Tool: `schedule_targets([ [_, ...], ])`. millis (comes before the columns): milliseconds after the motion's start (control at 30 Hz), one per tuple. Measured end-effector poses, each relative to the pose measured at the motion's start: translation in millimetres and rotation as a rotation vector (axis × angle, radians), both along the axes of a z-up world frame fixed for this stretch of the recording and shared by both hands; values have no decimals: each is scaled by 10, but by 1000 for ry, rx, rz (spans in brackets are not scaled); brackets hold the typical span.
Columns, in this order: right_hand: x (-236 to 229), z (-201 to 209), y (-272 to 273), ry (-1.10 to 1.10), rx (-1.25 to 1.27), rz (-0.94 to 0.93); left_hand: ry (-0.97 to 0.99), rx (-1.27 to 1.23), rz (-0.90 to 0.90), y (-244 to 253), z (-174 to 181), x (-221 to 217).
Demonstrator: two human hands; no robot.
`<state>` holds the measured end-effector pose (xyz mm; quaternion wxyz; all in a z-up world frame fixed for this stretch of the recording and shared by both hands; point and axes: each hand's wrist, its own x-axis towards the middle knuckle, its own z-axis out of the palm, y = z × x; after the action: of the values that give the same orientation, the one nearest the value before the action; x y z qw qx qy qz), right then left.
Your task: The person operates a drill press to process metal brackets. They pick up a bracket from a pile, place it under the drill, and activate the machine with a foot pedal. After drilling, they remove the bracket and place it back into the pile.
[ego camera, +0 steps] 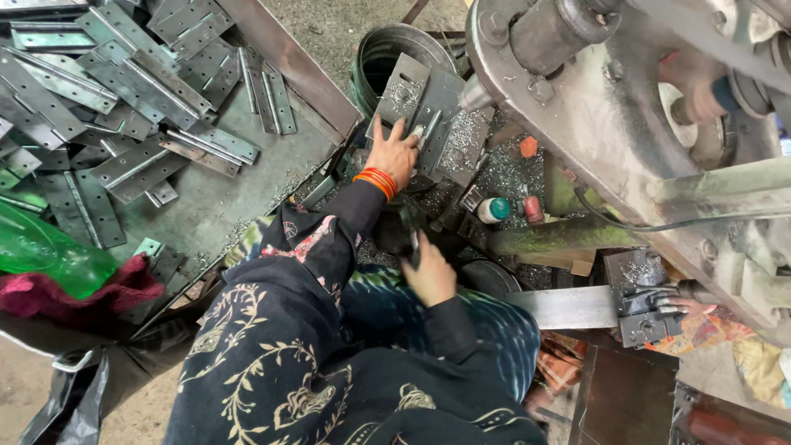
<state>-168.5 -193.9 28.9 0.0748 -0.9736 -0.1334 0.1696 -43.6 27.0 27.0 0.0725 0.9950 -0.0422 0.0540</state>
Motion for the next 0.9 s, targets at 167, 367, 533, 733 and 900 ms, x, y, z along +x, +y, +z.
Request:
schedule_targets([
  [167,-223,-1023,-223,-73,194,-29,-13,74,-5,0,23,-122],
  [367,-56,-961,-303,-105,274,47,-133,25,47,-119,-94,-208],
  [533,190,-86,-145,-56,85,73,-152,-29,115,-150,-150,-12],
  [733,125,-149,-8,-31,110,59,-148,1,155,-173,-108,191],
  [900,-28,-506,-126,-72,258,-14,-163,-49,132,-158,-154,108],
])
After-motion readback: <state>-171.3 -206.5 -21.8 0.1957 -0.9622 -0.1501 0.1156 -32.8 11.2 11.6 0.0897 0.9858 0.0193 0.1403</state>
